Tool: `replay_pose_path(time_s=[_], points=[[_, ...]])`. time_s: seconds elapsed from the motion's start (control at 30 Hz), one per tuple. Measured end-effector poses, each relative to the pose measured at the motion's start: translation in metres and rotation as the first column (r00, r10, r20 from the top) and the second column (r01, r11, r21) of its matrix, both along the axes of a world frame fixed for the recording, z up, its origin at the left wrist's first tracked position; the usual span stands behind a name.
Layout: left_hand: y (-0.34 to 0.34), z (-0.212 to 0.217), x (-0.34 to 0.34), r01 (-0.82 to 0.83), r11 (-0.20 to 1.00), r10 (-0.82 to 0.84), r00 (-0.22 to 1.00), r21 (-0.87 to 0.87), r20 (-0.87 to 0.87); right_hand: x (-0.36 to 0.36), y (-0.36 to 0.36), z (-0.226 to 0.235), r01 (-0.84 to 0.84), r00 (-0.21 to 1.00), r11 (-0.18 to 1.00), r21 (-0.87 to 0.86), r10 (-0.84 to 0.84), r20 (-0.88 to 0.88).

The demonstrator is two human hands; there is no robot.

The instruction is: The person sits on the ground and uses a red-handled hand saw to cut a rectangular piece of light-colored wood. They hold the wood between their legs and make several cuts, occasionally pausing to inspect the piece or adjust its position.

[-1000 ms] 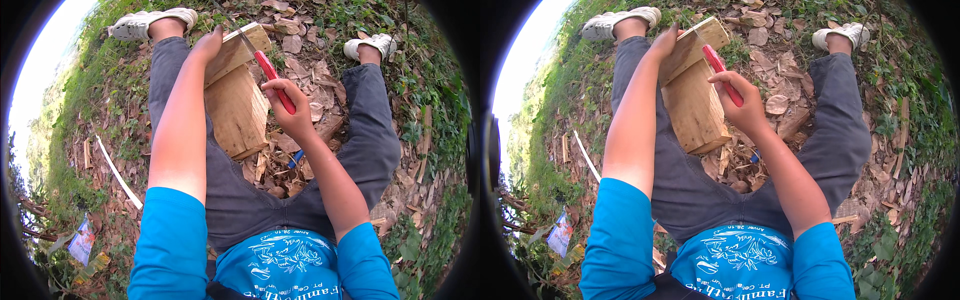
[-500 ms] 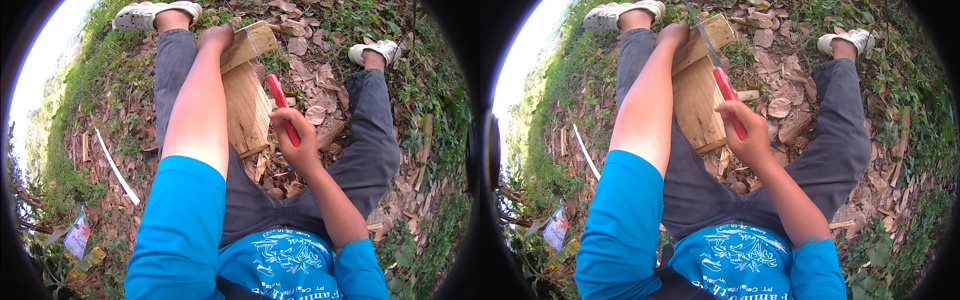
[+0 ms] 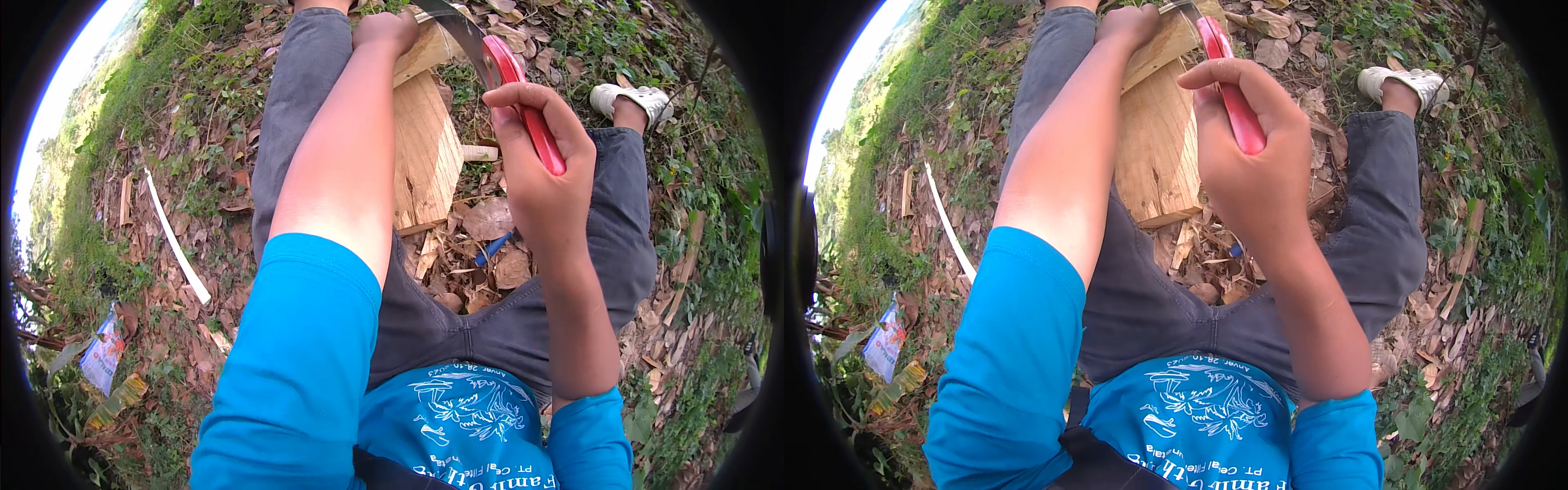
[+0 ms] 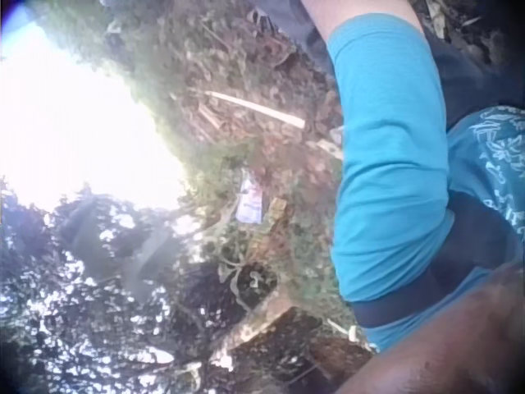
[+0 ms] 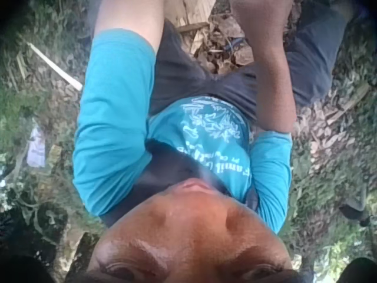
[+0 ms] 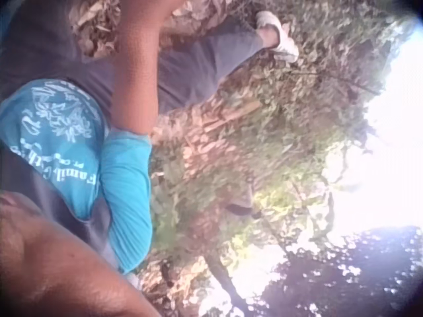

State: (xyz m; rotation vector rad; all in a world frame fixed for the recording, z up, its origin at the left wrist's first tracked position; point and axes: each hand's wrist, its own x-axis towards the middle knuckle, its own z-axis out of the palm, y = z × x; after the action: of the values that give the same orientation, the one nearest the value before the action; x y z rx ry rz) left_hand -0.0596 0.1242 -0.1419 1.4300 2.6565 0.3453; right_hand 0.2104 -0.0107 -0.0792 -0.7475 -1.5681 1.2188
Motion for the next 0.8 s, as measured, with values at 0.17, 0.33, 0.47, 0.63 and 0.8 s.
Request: replay_pose_path(time_s=[0.17, 0.33, 0.47, 0.63, 0.8], points=[[0.000, 0.002, 0.001, 0.006, 1.000, -0.006, 0.998, -0.009, 0.057, 0.043, 0.026, -0.015, -0.053, 0.998, 0.996, -0.065, 0.055, 0.022], [-0.008, -0.009, 0.016, 0.017, 0.996, -0.013, 0.999, 0.082, -0.052, 0.061, -0.017, -0.082, -0.055, 0.996, 0.998, -0.009, 0.056, 0.065], [-0.024, -0.034, 0.044, 0.058, 0.964, -0.007, 0.981, 0.259, -0.192, 0.072, -0.054, -0.114, -0.009, 1.000, 0.997, -0.082, 0.008, -0.011], [-0.041, -0.050, 0.040, 0.147, 0.921, -0.055, 0.966, 0.361, -0.253, 0.097, -0.060, -0.109, -0.076, 0.997, 0.996, -0.038, 0.076, 0.009], [-0.046, -0.057, 0.052, 0.186, 0.898, -0.015, 0.919, 0.399, -0.395, 0.101, -0.072, -0.091, -0.082, 0.997, 0.994, -0.077, 0.081, -0.017]])
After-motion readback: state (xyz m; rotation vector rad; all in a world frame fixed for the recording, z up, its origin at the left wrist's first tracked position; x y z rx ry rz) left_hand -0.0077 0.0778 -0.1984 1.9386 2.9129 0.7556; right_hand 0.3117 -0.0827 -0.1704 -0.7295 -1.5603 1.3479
